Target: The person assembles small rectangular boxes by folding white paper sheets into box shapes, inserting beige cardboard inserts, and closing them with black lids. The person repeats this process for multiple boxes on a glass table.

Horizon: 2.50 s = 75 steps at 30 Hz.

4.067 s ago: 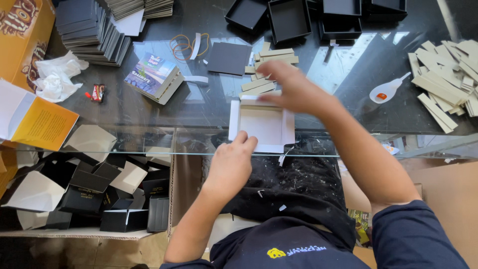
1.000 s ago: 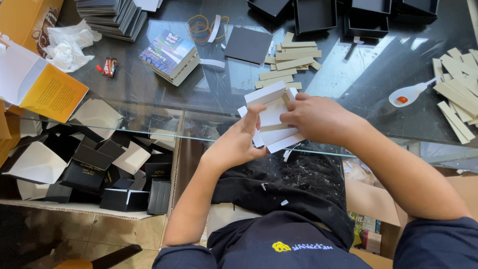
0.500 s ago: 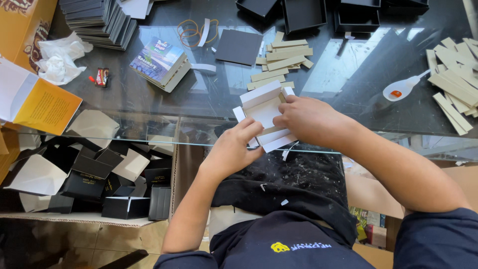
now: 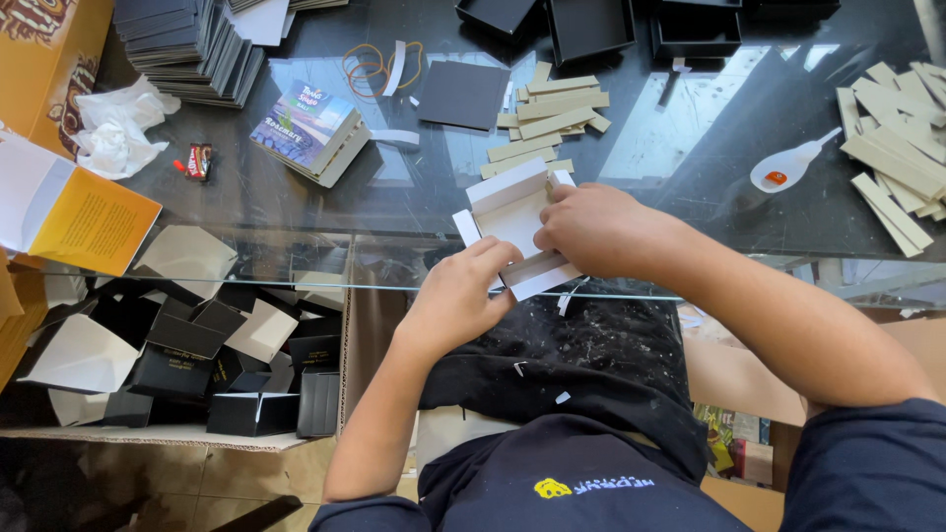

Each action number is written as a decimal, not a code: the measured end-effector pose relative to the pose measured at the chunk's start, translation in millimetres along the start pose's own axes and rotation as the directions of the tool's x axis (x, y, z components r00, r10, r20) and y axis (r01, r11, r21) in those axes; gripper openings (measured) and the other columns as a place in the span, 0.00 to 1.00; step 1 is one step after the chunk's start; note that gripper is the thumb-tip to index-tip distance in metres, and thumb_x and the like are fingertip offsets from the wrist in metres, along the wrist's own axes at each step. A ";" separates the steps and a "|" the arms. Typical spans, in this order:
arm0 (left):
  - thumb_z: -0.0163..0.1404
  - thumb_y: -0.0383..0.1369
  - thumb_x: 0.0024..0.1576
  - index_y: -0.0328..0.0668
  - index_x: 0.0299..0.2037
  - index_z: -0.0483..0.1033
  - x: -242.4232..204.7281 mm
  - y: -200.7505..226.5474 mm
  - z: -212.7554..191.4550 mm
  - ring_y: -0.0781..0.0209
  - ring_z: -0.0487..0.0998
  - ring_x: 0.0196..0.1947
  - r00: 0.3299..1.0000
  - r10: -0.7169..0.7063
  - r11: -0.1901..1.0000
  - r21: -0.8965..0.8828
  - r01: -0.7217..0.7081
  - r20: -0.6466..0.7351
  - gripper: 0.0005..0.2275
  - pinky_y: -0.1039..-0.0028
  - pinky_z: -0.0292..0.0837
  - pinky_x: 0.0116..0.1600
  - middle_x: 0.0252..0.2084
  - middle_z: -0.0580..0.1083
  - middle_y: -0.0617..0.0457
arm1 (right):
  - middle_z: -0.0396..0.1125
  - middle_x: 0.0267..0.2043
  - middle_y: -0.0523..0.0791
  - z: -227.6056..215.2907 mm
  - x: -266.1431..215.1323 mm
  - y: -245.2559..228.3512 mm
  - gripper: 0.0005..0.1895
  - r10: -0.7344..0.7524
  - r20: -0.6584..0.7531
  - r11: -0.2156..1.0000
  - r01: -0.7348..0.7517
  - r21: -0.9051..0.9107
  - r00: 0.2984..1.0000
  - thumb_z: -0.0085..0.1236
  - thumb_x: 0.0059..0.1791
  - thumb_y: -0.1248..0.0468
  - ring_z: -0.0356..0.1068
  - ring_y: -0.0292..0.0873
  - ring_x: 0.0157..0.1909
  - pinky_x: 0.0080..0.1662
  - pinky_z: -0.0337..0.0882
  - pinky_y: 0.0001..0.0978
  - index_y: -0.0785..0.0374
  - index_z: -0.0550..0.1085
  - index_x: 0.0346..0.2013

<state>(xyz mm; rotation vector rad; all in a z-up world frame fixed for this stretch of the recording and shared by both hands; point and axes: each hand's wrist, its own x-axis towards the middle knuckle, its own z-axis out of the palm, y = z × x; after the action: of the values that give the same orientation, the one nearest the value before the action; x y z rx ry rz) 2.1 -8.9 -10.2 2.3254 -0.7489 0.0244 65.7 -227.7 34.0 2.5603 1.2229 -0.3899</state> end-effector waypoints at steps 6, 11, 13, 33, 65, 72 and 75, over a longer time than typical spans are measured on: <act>0.53 0.30 0.48 0.51 0.49 0.71 3.9 -2.0 7.4 0.35 0.81 0.36 0.994 -0.088 0.991 0.104 0.081 0.065 0.17 0.52 0.77 0.39 0.42 0.75 0.51 | 0.75 0.43 0.48 -26.2 -29.2 -7.9 0.27 0.033 -0.020 0.924 -0.023 0.381 0.999 0.55 0.50 0.38 0.68 0.51 0.53 0.52 0.74 0.41 0.56 0.81 0.44; 0.52 0.23 0.49 0.45 0.43 0.73 3.5 4.7 5.7 0.37 0.82 0.36 0.997 -0.057 0.998 0.039 0.055 0.058 0.13 0.56 0.78 0.40 0.36 0.76 0.49 | 0.75 0.44 0.44 38.2 -13.0 1.2 0.11 0.001 -0.245 0.994 0.025 0.104 0.969 0.65 0.47 0.55 0.68 0.51 0.53 0.49 0.72 0.40 0.49 0.77 0.43; 0.52 0.24 0.49 0.45 0.41 0.73 2.8 2.6 10.4 0.35 0.81 0.35 0.998 -0.048 0.999 0.026 0.046 0.051 0.10 0.54 0.77 0.39 0.34 0.75 0.49 | 0.75 0.40 0.42 42.7 -13.5 -1.4 0.09 -0.015 -0.286 0.995 0.043 0.091 0.958 0.66 0.44 0.56 0.68 0.50 0.50 0.47 0.71 0.41 0.51 0.78 0.36; 0.52 0.20 0.55 0.37 0.67 0.55 14.7 -2.8 45.0 0.25 0.79 0.45 0.812 -0.190 0.977 -0.190 0.099 -0.551 0.29 0.47 0.82 0.41 0.54 0.70 0.29 | 0.66 0.41 0.46 58.7 6.4 -44.6 0.21 0.113 -0.823 0.954 -0.292 -0.066 0.556 0.66 0.38 0.55 0.66 0.49 0.45 0.39 0.66 0.36 0.57 0.78 0.44; 0.51 0.20 0.58 0.37 0.56 0.70 26.7 -18.5 32.6 0.33 0.79 0.49 0.909 -0.165 0.967 -0.243 0.073 -0.384 0.16 0.50 0.81 0.45 0.45 0.73 0.42 | 0.68 0.43 0.47 93.7 -8.0 18.9 0.26 0.524 -0.820 0.803 0.188 0.565 0.229 0.78 0.41 0.58 0.67 0.49 0.38 0.42 0.70 0.38 0.59 0.72 0.46; 0.55 0.19 0.55 0.39 0.52 0.71 29.0 -20.0 27.7 0.38 0.81 0.44 0.900 -0.170 0.977 -0.187 0.101 -0.401 0.15 0.54 0.82 0.46 0.40 0.73 0.45 | 0.74 0.45 0.58 44.8 -10.5 -7.1 0.30 0.628 -0.454 0.584 0.002 0.811 0.632 0.68 0.45 0.66 0.74 0.68 0.48 0.48 0.74 0.60 0.61 0.65 0.59; 0.56 0.20 0.54 0.38 0.51 0.70 31.2 -24.4 26.9 0.39 0.81 0.44 0.913 -0.135 0.986 -0.142 0.086 -0.384 0.15 0.54 0.82 0.45 0.40 0.74 0.44 | 0.73 0.46 0.50 60.8 -6.5 -6.6 0.25 0.620 -0.528 0.678 -0.056 0.733 0.581 0.72 0.44 0.61 0.72 0.61 0.51 0.56 0.66 0.55 0.60 0.68 0.50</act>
<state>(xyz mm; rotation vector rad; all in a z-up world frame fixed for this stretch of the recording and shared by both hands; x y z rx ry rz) 36.0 -26.7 -38.9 2.1456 -0.4029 0.3745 49.2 -250.2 -20.8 3.7223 0.7080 0.5466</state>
